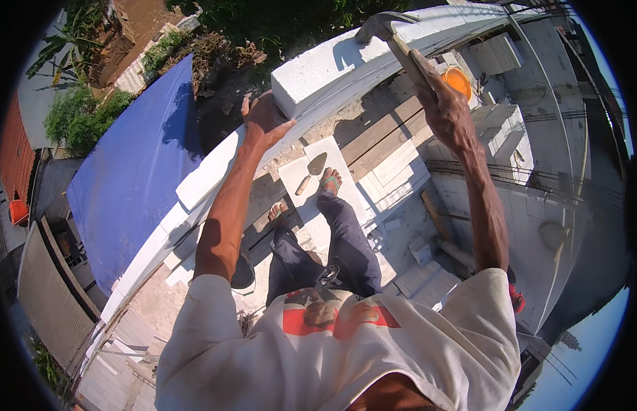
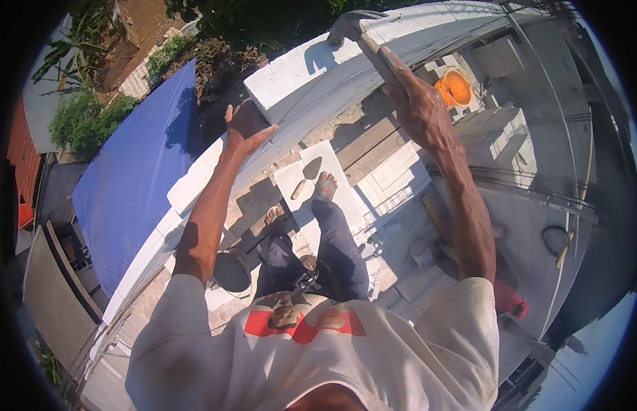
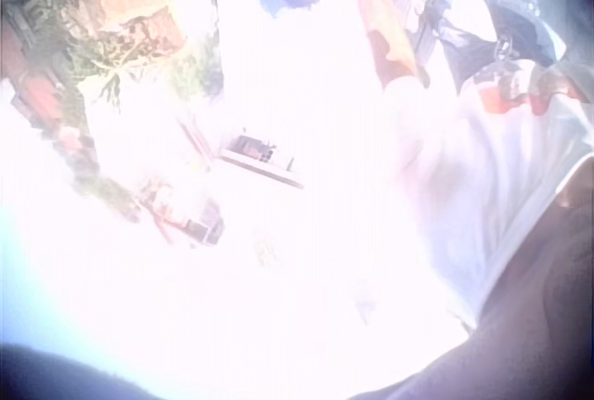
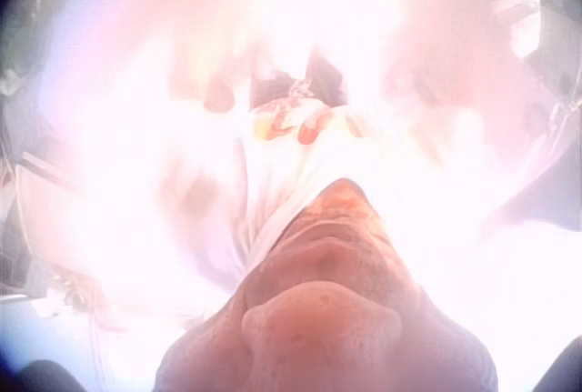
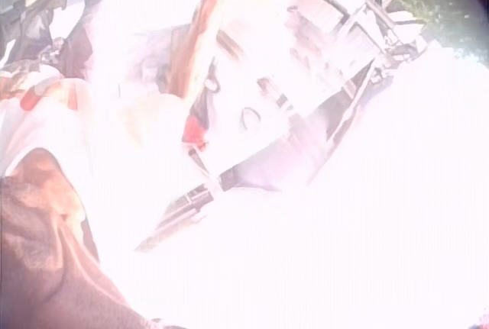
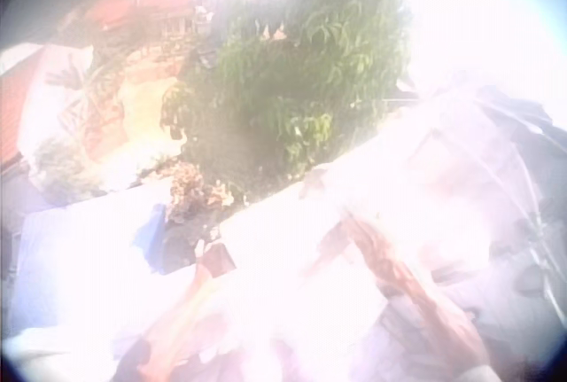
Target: The person scoops mortar from a bucket using a trowel and applies it to the top of a concrete wall. They then pick up a white rectangular tile, place it onto the mortar, and use a hammer to tap the tile into position.
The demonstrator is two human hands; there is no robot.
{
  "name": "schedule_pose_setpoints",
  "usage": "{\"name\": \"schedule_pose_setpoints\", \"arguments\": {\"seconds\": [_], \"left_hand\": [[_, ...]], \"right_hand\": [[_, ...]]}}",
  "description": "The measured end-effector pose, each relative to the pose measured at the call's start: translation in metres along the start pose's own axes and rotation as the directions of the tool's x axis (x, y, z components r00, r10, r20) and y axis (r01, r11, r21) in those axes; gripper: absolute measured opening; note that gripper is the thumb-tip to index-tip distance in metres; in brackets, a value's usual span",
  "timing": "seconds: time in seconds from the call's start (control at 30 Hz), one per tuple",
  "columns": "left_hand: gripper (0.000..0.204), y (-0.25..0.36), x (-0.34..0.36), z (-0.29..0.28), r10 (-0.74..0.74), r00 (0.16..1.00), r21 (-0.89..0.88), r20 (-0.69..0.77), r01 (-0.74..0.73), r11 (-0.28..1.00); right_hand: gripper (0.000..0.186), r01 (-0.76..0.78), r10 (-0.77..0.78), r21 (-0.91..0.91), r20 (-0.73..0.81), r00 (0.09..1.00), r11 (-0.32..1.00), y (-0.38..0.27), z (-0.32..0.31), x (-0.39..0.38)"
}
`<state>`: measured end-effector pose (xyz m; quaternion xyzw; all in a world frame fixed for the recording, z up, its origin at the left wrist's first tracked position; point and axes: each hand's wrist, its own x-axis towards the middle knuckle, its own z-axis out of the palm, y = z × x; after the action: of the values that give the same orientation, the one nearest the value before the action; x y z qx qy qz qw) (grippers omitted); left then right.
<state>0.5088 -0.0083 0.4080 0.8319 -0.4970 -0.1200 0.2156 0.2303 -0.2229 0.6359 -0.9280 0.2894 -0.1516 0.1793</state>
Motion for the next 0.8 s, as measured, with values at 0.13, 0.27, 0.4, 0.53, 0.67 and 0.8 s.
{"name": "schedule_pose_setpoints", "arguments": {"seconds": [0.13,0.27,0.4,0.53,0.67,0.8], "left_hand": [[0.116,0.031,-0.006,-0.033,-0.081,0.983,-0.328,-0.162,0.024,0.944],[0.108,0.083,0.009,-0.085,0.206,0.767,-0.187,-0.608,-0.391,0.901],[0.078,0.147,0.055,-0.111,0.327,0.881,0.075,-0.342,-0.321,0.944],[0.073,0.192,0.114,-0.101,0.276,0.961,0.133,-0.012,-0.272,0.953],[0.069,0.199,0.129,-0.092,0.236,0.969,0.183,0.074,-0.246,0.952],[0.069,0.198,0.129,-0.09,0.251,0.966,0.123,0.056,-0.256,0.959]], "right_hand": [[0.058,-0.12,0.123,0.042,-0.093,0.988,0.992,0.008,-0.022,0.009],[0.061,-0.222,0.236,0.087,-0.222,0.946,0.971,0.032,-0.044,0.029],[0.059,-0.033,0.046,0.034,-0.52,0.853,0.999,0.06,-0.053,0.054],[0.066,-0.045,0.082,0.08,-0.563,0.822,0.996,0.081,-0.045,0.071],[0.068,-0.291,0.282,-0.252,-0.071,0.957,0.923,0.104,-0.035,0.077],[0.066,-0.271,0.247,-0.098,-0.2,0.948,0.958,0.117,-0.03,0.072]]}}
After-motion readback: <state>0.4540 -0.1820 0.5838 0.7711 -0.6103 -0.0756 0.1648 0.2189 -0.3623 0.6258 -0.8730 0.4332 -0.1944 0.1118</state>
